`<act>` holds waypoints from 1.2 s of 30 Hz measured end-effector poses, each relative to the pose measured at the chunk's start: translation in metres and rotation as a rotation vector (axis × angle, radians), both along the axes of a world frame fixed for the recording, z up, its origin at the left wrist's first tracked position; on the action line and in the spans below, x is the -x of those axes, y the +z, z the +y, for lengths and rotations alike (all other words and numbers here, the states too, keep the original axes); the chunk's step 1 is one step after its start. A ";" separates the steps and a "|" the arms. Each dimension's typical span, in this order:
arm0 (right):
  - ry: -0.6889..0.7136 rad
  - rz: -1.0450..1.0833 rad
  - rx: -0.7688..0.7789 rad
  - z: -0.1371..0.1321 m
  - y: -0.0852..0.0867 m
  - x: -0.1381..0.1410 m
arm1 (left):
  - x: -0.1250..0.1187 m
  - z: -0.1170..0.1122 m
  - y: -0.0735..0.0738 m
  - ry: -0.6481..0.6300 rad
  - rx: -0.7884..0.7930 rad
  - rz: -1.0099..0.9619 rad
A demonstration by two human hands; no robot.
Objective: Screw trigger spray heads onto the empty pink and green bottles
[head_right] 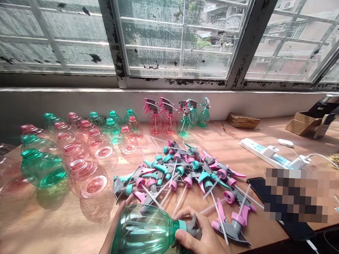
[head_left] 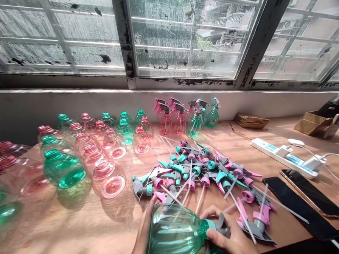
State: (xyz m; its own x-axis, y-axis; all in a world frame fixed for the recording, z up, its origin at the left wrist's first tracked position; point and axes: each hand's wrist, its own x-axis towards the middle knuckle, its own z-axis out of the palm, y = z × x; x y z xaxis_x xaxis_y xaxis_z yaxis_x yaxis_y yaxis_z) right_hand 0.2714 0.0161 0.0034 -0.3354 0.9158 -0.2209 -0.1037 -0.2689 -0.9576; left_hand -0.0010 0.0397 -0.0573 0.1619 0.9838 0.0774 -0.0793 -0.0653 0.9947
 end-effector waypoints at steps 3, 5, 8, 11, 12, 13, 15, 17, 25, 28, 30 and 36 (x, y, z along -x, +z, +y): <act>-0.012 0.005 0.018 0.000 -0.001 0.000 | 0.005 -0.008 0.012 -0.010 0.003 0.007; -0.014 0.013 0.017 0.000 -0.002 0.000 | 0.004 -0.010 0.018 -0.014 0.008 0.008; -0.001 0.018 0.014 -0.001 -0.003 -0.001 | 0.002 -0.011 0.025 -0.005 0.020 0.006; 0.006 0.008 0.006 -0.001 -0.003 -0.001 | 0.003 -0.011 0.031 0.013 0.033 0.003; 0.001 0.004 -0.002 0.000 -0.003 -0.001 | 0.003 -0.012 0.033 0.021 0.040 0.000; -0.005 0.001 -0.009 0.000 -0.003 -0.001 | 0.004 -0.011 0.034 0.030 0.047 -0.004; -0.012 -0.002 -0.013 0.000 -0.002 -0.001 | 0.004 -0.009 0.034 0.051 0.068 -0.017; -0.011 0.003 -0.008 0.000 -0.001 -0.001 | 0.003 -0.005 0.031 0.074 0.095 -0.033; -0.017 0.009 -0.004 -0.001 0.000 0.000 | 0.004 0.010 0.019 0.111 0.178 -0.078; -0.012 -0.001 0.021 -0.001 -0.001 0.000 | 0.004 0.008 0.021 0.089 0.188 -0.078; -0.015 0.006 0.017 -0.001 -0.001 0.000 | 0.003 0.008 0.022 0.077 0.194 -0.077; -0.016 0.006 -0.013 0.000 -0.003 -0.001 | 0.005 0.018 0.014 0.086 0.232 -0.060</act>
State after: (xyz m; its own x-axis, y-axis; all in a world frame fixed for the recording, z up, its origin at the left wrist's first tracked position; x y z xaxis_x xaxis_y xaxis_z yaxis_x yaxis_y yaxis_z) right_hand 0.2721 0.0164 0.0005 -0.3218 0.9238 -0.2073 -0.1135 -0.2550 -0.9603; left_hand -0.0058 0.0574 -0.0431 0.0788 0.9863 -0.1449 -0.1428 0.1550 0.9775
